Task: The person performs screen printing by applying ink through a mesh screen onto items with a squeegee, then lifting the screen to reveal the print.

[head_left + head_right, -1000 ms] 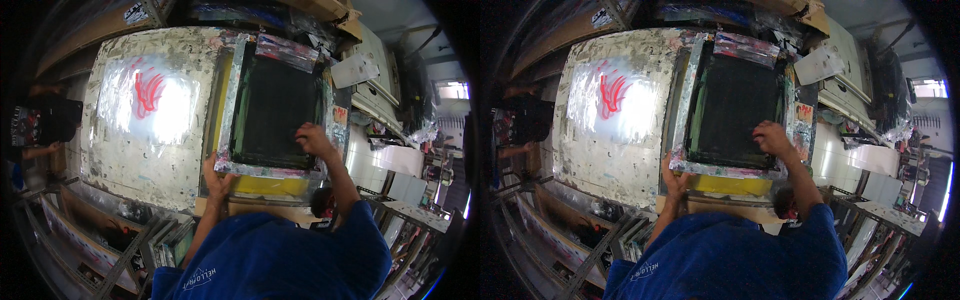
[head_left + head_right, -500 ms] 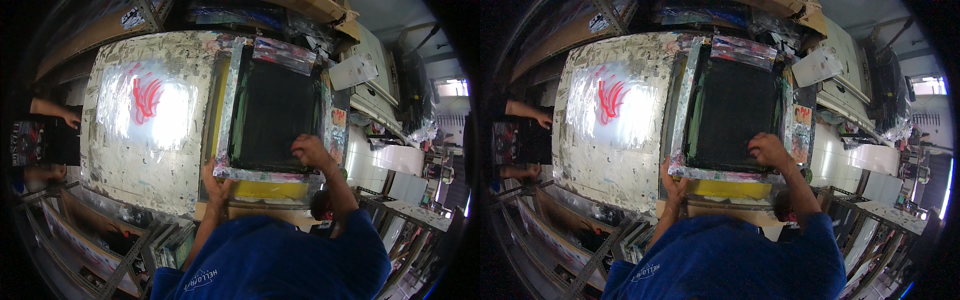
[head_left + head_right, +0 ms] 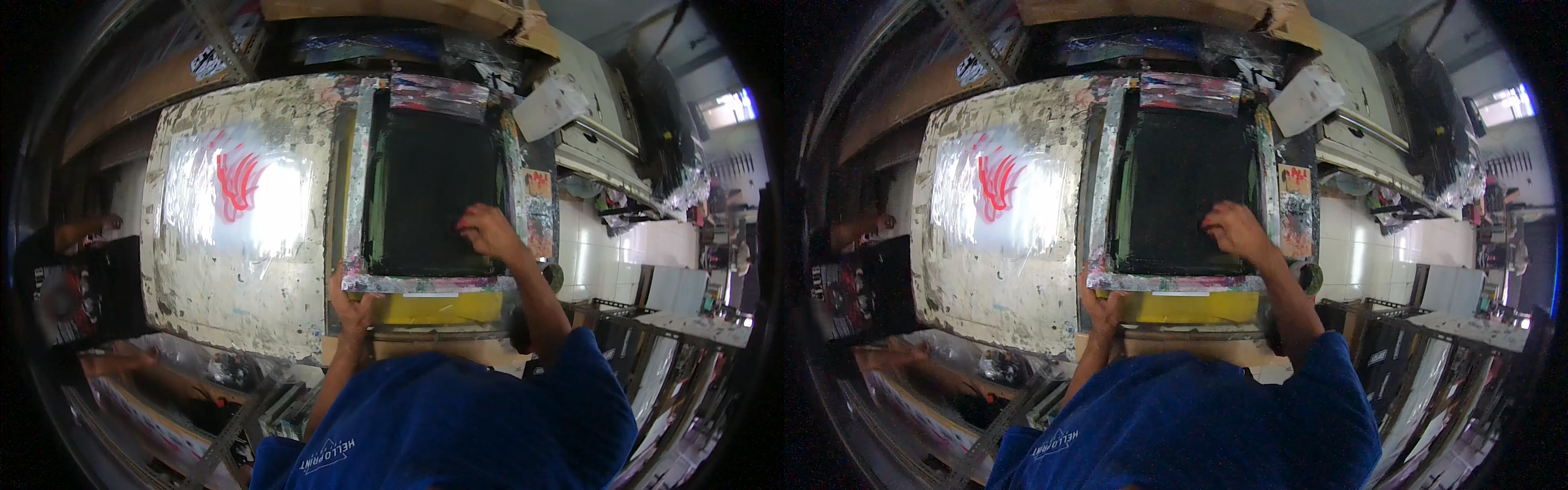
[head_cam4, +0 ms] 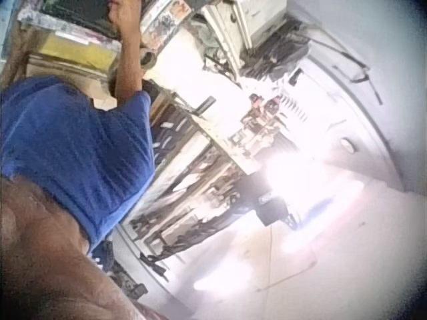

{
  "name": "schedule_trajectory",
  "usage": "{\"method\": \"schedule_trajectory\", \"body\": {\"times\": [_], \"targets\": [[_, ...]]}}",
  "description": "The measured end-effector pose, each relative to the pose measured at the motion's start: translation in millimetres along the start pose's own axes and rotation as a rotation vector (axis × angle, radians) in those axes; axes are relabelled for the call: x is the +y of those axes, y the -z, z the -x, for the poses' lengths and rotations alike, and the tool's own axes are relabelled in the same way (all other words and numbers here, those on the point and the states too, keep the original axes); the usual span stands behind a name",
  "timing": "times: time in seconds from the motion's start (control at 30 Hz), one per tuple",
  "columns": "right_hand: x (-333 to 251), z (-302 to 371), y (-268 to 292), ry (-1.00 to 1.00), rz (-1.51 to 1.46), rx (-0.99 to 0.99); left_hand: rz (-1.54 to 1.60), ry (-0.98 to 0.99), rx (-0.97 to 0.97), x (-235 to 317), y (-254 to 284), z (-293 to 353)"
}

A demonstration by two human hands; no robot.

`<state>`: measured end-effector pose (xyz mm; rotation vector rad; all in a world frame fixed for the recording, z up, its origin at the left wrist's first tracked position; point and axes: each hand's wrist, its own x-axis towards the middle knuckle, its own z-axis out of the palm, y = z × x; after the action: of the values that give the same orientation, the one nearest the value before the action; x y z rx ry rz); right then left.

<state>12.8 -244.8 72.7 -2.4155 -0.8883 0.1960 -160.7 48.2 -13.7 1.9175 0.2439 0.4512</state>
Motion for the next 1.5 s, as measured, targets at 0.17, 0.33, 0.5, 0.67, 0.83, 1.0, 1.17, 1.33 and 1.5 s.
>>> {"method": "schedule_trajectory", "body": {"times": [0.17,0.33,0.5,0.67,0.83,1.0,1.17,1.33,1.5], "targets": [[-79.6,122.3,61.0,-0.535,-0.555,0.15,0.371,0.145,0.036,31.6,0.1,-9.7],[-113.6,171.1,50.7,-0.856,-1.117,0.096,0.189,-0.016,0.023,69.7,16.2,-46.3],[-95.0,99.2,-58.4,-0.591,-1.842,0.79,0.188,0.015,0.047,125.9,19.9,-70.6],[-72.7,18.3,-49.5,-0.366,-1.971,0.829,0.124,-0.043,0.054,133.1,22.8,-72.6],[-56.6,6.2,-34.1,-0.324,-1.933,0.81,0.22,0.011,0.075,136.6,21.3,-72.3],[-57.4,17.3,-36.3,-0.353,-1.914,0.806,0.238,0.083,0.043,139.9,22.1,-70.9],[-56.3,17.5,-37.6,-0.351,-1.909,0.795,0.217,0.047,0.044,130.7,22.4,-65.4],[-50.8,11.1,-31.3,-0.344,-1.886,0.802,0.2,0.022,0.044,126.3,22.4,-66.0],[-49.1,13.1,-30.4,-0.353,-1.872,0.799,0.241,0.103,0.032,121.3,22.5,-63.1]]}}
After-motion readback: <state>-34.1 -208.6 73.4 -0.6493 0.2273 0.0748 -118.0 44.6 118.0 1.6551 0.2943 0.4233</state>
